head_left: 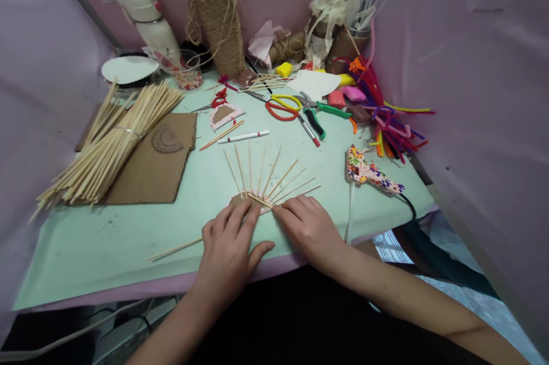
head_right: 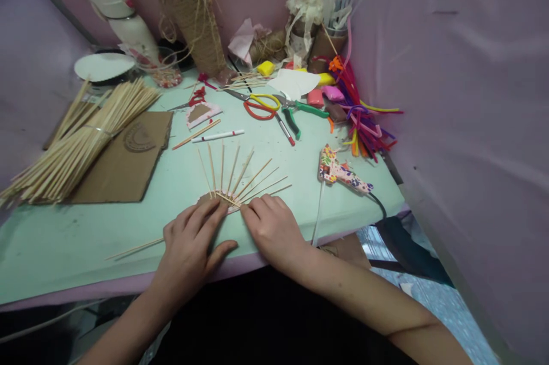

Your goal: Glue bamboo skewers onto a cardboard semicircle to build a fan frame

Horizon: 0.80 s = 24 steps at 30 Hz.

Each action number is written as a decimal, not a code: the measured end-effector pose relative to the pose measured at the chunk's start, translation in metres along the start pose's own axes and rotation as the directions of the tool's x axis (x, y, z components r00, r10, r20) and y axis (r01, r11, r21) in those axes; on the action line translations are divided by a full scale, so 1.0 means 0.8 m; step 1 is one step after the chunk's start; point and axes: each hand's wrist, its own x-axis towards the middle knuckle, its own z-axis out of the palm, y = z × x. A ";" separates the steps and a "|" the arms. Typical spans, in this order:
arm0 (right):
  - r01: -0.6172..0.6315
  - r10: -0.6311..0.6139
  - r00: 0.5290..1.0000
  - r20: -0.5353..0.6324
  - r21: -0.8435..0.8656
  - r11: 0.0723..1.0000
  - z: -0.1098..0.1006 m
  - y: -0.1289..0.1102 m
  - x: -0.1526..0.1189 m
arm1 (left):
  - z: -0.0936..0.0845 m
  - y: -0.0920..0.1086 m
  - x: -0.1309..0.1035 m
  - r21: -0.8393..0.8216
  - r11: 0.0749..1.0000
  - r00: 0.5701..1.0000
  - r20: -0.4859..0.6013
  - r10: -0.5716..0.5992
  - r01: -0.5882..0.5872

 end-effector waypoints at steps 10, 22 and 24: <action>-0.010 0.010 1.000 -0.001 0.000 1.000 0.002 -0.004 -0.002 | 0.001 0.000 -0.002 -0.003 1.000 1.000 0.006 -0.002 0.002; -0.017 0.017 1.000 -0.010 -0.020 1.000 0.002 -0.005 0.000 | 0.002 0.001 -0.002 -0.008 1.000 1.000 -0.013 -0.013 0.012; -0.015 0.015 1.000 -0.009 -0.018 1.000 0.003 -0.005 0.000 | 0.003 0.000 -0.002 -0.004 1.000 1.000 -0.029 -0.005 0.005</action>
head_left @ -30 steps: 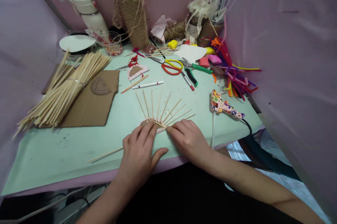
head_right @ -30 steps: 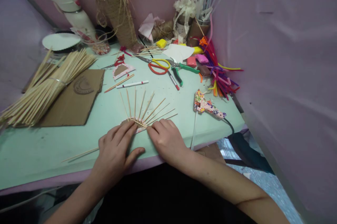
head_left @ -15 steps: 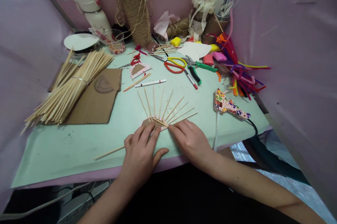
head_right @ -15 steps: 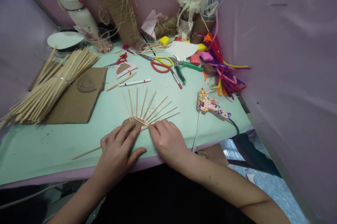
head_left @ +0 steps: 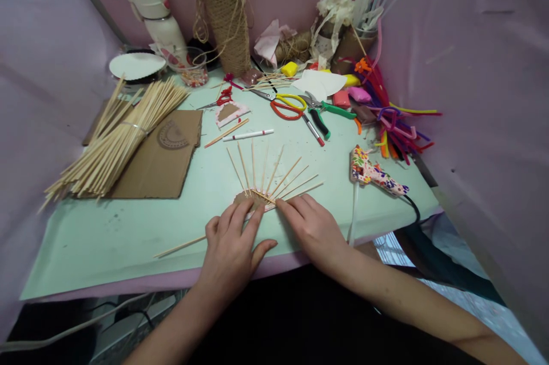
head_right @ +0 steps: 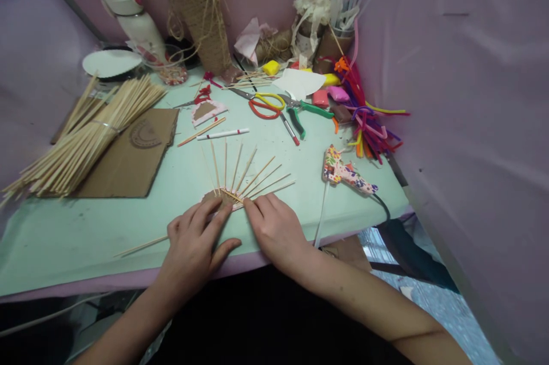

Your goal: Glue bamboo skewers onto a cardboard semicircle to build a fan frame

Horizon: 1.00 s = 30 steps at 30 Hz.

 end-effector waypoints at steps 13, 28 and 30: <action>-0.035 0.035 0.999 0.023 -0.002 0.999 0.000 0.001 -0.006 | 0.005 -0.002 -0.001 0.015 1.000 0.998 -0.061 0.028 -0.027; 0.002 -0.002 1.000 -0.019 0.017 1.000 0.009 0.006 -0.009 | 0.004 -0.009 -0.003 -0.038 0.998 0.996 -0.069 0.049 -0.052; 0.009 -0.009 1.000 -0.019 -0.011 1.000 0.009 0.006 -0.008 | 0.004 -0.009 -0.003 -0.035 0.998 0.997 -0.056 0.051 -0.053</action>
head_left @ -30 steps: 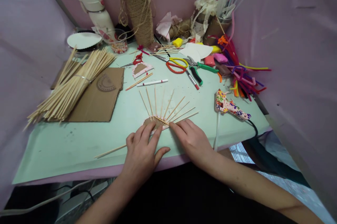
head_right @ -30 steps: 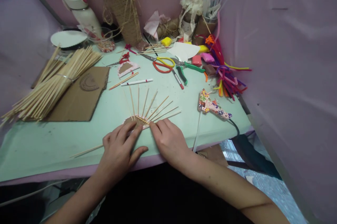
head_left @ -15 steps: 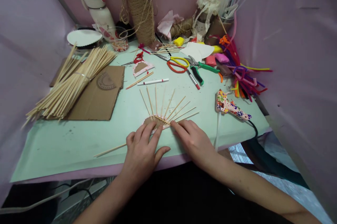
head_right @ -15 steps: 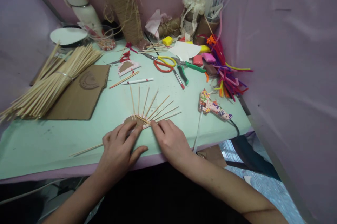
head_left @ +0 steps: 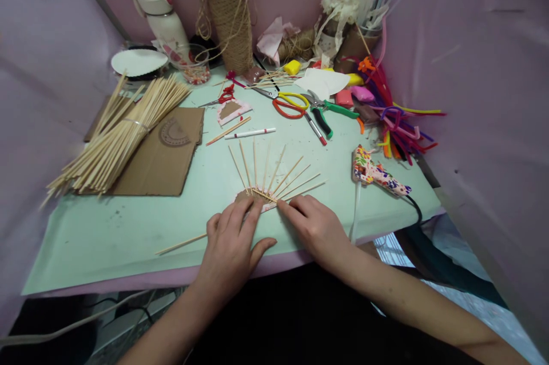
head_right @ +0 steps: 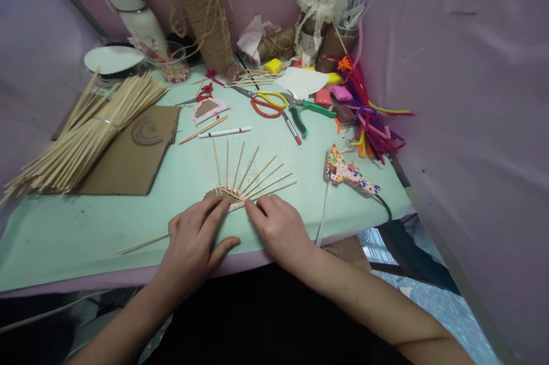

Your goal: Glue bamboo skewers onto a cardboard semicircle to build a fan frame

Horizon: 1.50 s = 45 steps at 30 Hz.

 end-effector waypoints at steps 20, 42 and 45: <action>0.038 -0.032 0.997 0.075 -0.086 0.996 -0.013 -0.003 0.005 | 0.000 0.002 0.000 0.041 0.999 0.999 0.043 -0.015 0.013; 0.091 -0.078 0.990 0.117 -0.107 0.990 -0.015 -0.006 0.003 | -0.011 -0.013 0.025 0.100 0.993 0.998 0.016 -0.061 0.059; 0.031 -0.021 0.989 0.147 -0.067 0.997 -0.022 -0.007 0.003 | -0.012 -0.013 0.025 0.107 0.992 0.998 0.022 -0.062 0.059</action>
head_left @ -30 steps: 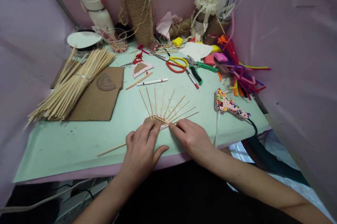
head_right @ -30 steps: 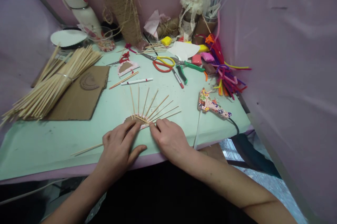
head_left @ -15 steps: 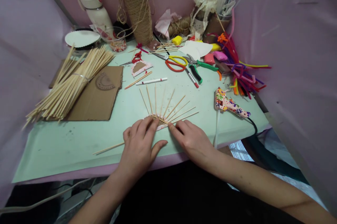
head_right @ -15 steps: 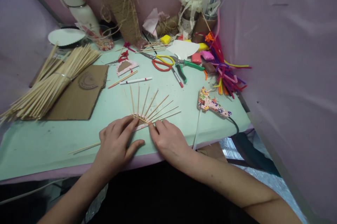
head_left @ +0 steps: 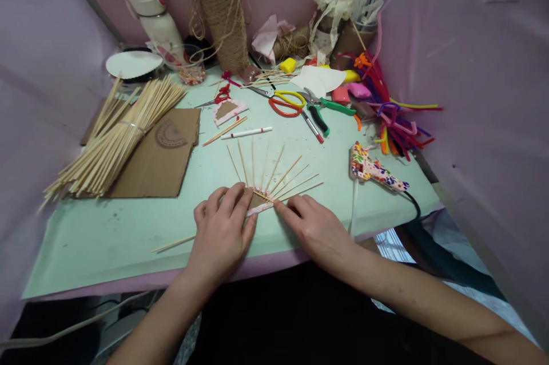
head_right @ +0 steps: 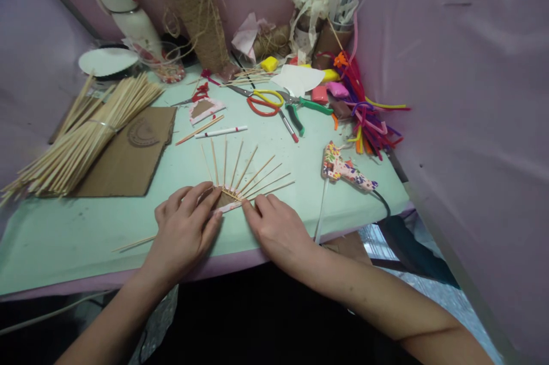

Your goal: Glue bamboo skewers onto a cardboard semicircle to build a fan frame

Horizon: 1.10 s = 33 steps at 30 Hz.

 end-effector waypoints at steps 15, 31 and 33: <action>-0.495 0.478 0.869 0.128 0.276 0.824 -0.032 0.138 0.075 | 0.004 0.019 0.000 -0.228 0.967 0.961 -0.272 0.046 -0.110; -0.623 0.544 0.782 0.304 0.345 0.702 -0.030 0.129 0.098 | 0.021 0.019 -0.006 -0.188 0.974 0.965 -0.249 0.080 -0.130; -0.646 0.565 0.763 0.313 0.386 0.658 -0.031 0.127 0.096 | 0.021 0.020 -0.007 -0.190 0.974 0.967 -0.241 0.078 -0.126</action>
